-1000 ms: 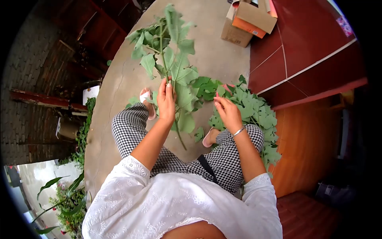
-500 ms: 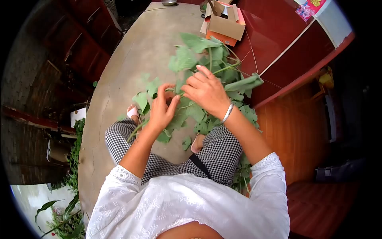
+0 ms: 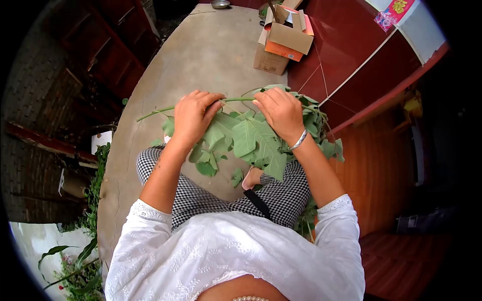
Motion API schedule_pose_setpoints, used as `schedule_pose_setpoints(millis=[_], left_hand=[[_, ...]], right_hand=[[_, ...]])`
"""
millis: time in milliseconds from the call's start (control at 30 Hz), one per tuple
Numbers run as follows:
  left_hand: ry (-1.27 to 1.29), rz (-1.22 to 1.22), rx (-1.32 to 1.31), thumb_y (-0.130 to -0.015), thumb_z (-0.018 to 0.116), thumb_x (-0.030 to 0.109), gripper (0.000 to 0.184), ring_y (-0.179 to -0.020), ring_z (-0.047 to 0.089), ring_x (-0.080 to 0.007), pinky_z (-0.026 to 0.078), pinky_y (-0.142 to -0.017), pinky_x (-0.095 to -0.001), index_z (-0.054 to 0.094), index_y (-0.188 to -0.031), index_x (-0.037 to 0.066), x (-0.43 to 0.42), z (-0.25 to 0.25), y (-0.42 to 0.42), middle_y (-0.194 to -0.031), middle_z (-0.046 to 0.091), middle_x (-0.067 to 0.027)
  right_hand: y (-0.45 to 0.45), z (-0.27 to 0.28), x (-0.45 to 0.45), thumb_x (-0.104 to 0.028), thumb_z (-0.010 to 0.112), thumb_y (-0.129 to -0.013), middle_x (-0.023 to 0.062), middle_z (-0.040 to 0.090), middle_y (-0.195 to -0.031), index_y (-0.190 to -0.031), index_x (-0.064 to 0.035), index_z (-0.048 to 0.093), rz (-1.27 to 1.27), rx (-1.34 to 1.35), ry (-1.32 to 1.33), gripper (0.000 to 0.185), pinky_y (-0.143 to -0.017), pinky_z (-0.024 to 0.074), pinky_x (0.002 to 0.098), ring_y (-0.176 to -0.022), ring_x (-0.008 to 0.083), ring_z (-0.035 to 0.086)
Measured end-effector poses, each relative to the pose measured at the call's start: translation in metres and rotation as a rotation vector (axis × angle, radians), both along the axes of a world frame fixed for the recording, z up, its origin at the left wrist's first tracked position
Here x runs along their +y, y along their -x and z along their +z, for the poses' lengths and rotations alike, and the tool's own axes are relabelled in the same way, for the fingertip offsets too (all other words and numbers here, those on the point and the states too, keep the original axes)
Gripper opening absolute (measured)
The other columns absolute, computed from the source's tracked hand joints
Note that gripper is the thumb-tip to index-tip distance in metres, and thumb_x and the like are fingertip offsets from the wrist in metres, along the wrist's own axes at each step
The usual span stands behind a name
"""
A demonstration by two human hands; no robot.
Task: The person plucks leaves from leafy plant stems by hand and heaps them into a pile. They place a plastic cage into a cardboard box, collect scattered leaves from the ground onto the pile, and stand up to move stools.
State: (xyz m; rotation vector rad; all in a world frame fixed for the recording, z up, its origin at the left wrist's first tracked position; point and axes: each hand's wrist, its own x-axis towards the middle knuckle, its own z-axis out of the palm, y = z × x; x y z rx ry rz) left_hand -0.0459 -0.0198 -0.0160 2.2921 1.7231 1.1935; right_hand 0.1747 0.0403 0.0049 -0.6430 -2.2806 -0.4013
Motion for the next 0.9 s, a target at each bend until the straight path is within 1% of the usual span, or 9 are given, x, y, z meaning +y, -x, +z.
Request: schedule_pose_setpoints(millis=[133, 233, 333, 500, 533, 633, 667, 767, 900], left_hand=[[-0.092, 0.116, -0.190, -0.082, 0.065, 0.020, 0.013, -0.072, 0.056, -0.0220, 0.043, -0.067, -0.0347, 0.070, -0.089, 0.010, 0.005, -0.017, -0.014, -0.073, 0.061, -0.0037], [0.097, -0.180, -1.091, -0.090, 0.060, 0.013, 0.015, -0.072, 0.055, -0.0085, 0.044, -0.066, -0.0223, 0.067, -0.098, 0.001, 0.006, -0.035, -0.043, -0.080, 0.064, -0.0010], [0.146, -0.365, -1.497, -0.093, 0.057, 0.014, 0.022, -0.080, 0.054, -0.0064, 0.046, -0.071, -0.0211, 0.060, -0.109, -0.001, -0.010, -0.037, -0.090, -0.089, 0.061, 0.0002], [0.259, -0.132, -1.130, -0.092, 0.056, 0.010, 0.017, -0.080, 0.054, -0.0063, 0.046, -0.072, -0.0204, 0.056, -0.107, 0.003, -0.001, -0.023, -0.065, -0.091, 0.059, -0.0020], [0.082, -0.298, -1.179, -0.093, 0.056, 0.014, 0.016, -0.081, 0.054, -0.0080, 0.044, -0.071, -0.0223, 0.058, -0.105, 0.004, -0.003, -0.027, -0.062, -0.089, 0.060, -0.0034], [0.087, -0.018, -0.779, -0.094, 0.053, 0.024, 0.021, -0.083, 0.057, -0.0231, 0.044, -0.076, -0.0326, 0.064, -0.097, 0.006, 0.001, -0.027, -0.054, -0.089, 0.062, -0.0100], [-0.052, 0.089, -0.392, -0.094, 0.051, 0.029, 0.026, -0.082, 0.057, -0.0279, 0.044, -0.076, -0.0337, 0.064, -0.097, 0.006, 0.001, -0.028, -0.047, -0.089, 0.062, -0.0108], [-0.173, 0.088, -0.349, -0.095, 0.050, 0.030, 0.029, -0.076, 0.055, -0.0271, 0.043, -0.072, -0.0331, 0.062, -0.098, 0.004, 0.001, -0.029, -0.043, -0.085, 0.061, -0.0108], [0.223, -0.125, -1.104, -0.095, 0.050, 0.026, 0.024, -0.073, 0.052, -0.0139, 0.042, -0.066, -0.0265, 0.058, -0.097, 0.004, 0.002, -0.032, -0.042, -0.080, 0.057, -0.0022]], right_hand=[[0.006, -0.004, -0.003, -0.014, 0.070, -0.077, 0.0028, 0.059, -0.077, -0.086, -0.0078, 0.063, -0.045, 0.244, 0.021, 0.013, -0.059, 0.0481, 0.0332, -0.070, 0.0211, 0.059], [0.028, 0.000, -0.011, -0.009, 0.066, -0.081, 0.0075, 0.060, -0.077, -0.088, -0.0032, 0.062, 0.028, 0.544, 0.193, 0.011, -0.059, 0.0472, 0.0316, -0.067, 0.0233, 0.057], [0.055, -0.001, -0.022, -0.006, 0.061, -0.086, 0.0111, 0.058, -0.077, -0.095, 0.0014, 0.061, 0.030, 0.772, 0.411, 0.012, -0.060, 0.0451, 0.0298, -0.066, 0.0223, 0.055], [0.054, -0.005, -0.023, -0.012, 0.058, -0.091, 0.0103, 0.060, -0.084, -0.099, 0.0003, 0.061, 0.097, 0.751, 0.549, 0.015, -0.063, 0.0465, 0.0293, -0.069, 0.0209, 0.058], [0.053, -0.009, -0.021, -0.012, 0.057, -0.091, 0.0108, 0.061, -0.084, -0.098, 0.0001, 0.061, 0.077, 0.743, 0.575, 0.015, -0.063, 0.0469, 0.0297, -0.070, 0.0214, 0.059], [0.053, -0.007, -0.019, -0.013, 0.057, -0.090, 0.0119, 0.062, -0.083, -0.095, 0.0000, 0.061, 0.064, 0.699, 0.567, 0.014, -0.063, 0.0477, 0.0312, -0.069, 0.0238, 0.060], [0.052, -0.001, -0.022, -0.014, 0.058, -0.090, 0.0127, 0.063, -0.083, -0.092, -0.0003, 0.060, 0.063, 0.648, 0.553, 0.014, -0.063, 0.0481, 0.0324, -0.070, 0.0262, 0.061], [0.053, -0.003, -0.019, -0.016, 0.058, -0.090, 0.0131, 0.063, -0.082, -0.093, -0.0017, 0.059, 0.086, 0.505, 0.533, 0.015, -0.060, 0.0475, 0.0354, -0.069, 0.0286, 0.061], [0.057, -0.006, -0.026, -0.022, 0.056, -0.089, 0.0140, 0.062, -0.080, -0.099, -0.0052, 0.058, -0.072, 0.384, 0.774, 0.020, -0.058, 0.0463, 0.0398, -0.068, 0.0326, 0.060]])
